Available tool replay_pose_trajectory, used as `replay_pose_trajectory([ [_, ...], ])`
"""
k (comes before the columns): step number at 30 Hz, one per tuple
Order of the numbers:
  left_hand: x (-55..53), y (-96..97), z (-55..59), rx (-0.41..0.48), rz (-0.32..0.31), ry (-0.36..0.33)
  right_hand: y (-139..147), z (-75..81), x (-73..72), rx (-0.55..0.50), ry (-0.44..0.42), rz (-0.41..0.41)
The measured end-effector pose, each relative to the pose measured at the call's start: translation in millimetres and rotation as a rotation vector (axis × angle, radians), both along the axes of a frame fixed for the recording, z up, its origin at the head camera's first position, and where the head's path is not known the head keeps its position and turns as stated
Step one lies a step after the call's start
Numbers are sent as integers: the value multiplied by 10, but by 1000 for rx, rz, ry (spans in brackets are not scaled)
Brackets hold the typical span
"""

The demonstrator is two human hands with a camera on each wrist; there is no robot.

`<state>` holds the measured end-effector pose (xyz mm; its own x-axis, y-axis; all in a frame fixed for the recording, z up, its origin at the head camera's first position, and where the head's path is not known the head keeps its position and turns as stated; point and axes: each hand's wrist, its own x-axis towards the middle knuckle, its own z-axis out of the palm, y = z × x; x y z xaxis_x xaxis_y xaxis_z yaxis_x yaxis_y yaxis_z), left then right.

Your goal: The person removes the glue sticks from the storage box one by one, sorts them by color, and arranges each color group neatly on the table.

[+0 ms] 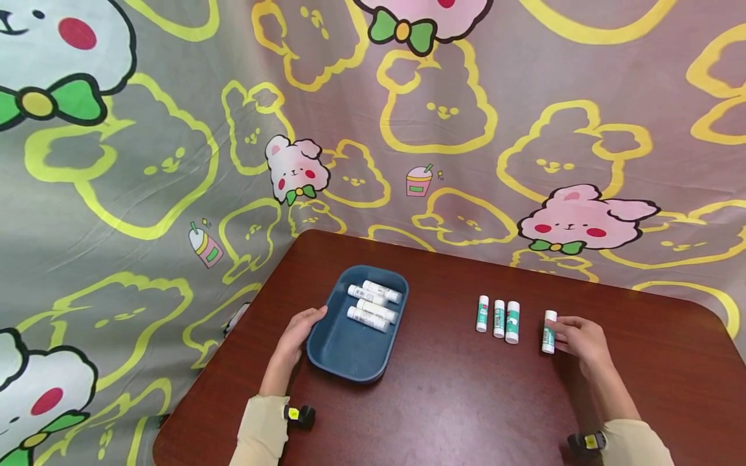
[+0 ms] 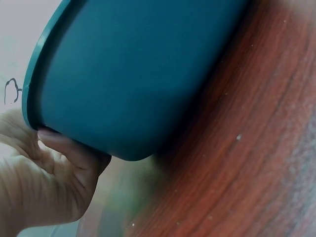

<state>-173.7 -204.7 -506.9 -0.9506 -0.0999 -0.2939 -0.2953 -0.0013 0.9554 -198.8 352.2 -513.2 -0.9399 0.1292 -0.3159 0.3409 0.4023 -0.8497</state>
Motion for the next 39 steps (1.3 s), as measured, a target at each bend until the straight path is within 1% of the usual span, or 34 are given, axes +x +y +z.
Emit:
replay_pose_trajectory([
  [3, -49, -18, -140, 6, 14, 0, -9, -15, -10, 15, -3, -15],
  [6, -63, -16, -193, 5, 29, 3, -13, -34, -13, 20, -11, -29],
  [11, -61, -3, -175, 1, 39, 6, -12, -57, -24, 41, -12, -35],
  [18, -74, -10, -198, 2, 34, 2, -50, -84, -41, 116, 39, -37],
  [24, -68, -8, -195, 10, 29, 0, -79, -90, -77, 167, 55, -40],
  [31, -73, -16, -198, 14, 43, -4, -98, -100, -87, 189, 59, -36],
  [34, -66, -12, -190, 16, 43, -1, -103, -84, -81, 185, 60, -56],
  [37, -66, -9, -190, 13, 44, 0, -116, -36, -67, 183, 88, -104],
  [39, -64, -9, -192, 9, 41, 3, -132, 23, -56, 179, 115, -138],
])
